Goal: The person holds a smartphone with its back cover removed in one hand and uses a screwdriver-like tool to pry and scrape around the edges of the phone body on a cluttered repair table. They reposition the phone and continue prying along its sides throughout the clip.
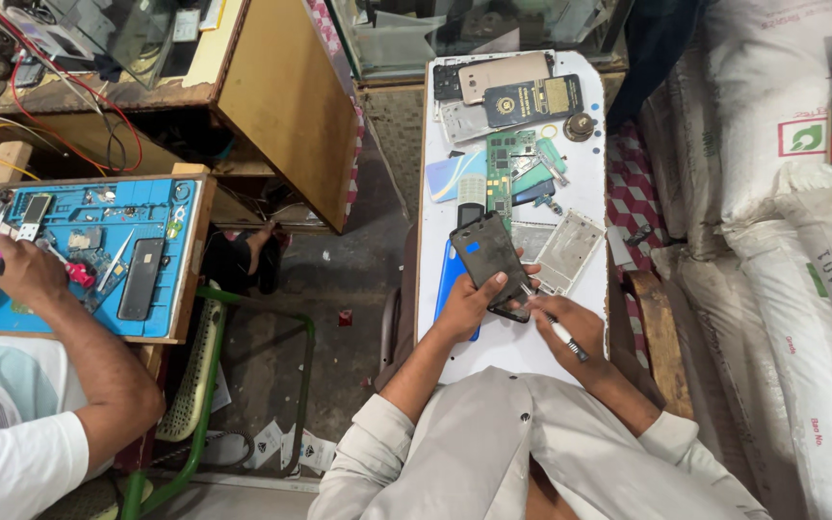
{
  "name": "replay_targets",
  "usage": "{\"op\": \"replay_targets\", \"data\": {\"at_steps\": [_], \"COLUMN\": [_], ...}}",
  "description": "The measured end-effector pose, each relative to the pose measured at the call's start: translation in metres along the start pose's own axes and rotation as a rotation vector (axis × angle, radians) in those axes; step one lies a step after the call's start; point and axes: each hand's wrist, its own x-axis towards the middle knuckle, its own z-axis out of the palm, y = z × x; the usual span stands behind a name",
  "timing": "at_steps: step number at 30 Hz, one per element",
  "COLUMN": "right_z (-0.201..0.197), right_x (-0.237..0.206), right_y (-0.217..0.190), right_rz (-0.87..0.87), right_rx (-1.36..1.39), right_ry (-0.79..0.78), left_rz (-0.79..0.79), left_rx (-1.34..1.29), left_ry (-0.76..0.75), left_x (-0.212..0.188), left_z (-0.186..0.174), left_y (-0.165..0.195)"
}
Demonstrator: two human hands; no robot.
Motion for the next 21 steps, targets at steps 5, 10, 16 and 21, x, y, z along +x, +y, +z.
{"op": "replay_targets", "data": {"at_steps": [5, 10, 16, 21], "right_z": [-0.007, -0.012, -0.018, -0.020], "right_x": [-0.002, -0.005, -0.005, 0.002], "right_y": [0.002, 0.010, 0.017, 0.005], "right_rz": [-0.007, 0.037, 0.103, 0.062], "right_rx": [0.025, -0.024, 0.022, -0.040], "right_ry": [-0.065, 0.004, -0.076, 0.014], "left_rz": [-0.021, -0.016, -0.019, 0.003], "left_rx": [-0.002, 0.026, 0.013, 0.007], "left_ry": [0.003, 0.012, 0.011, 0.004], "left_x": [0.001, 0.006, 0.011, 0.012], "left_z": [0.004, 0.007, 0.009, 0.010], "left_y": [-0.002, -0.006, -0.011, -0.007]}}
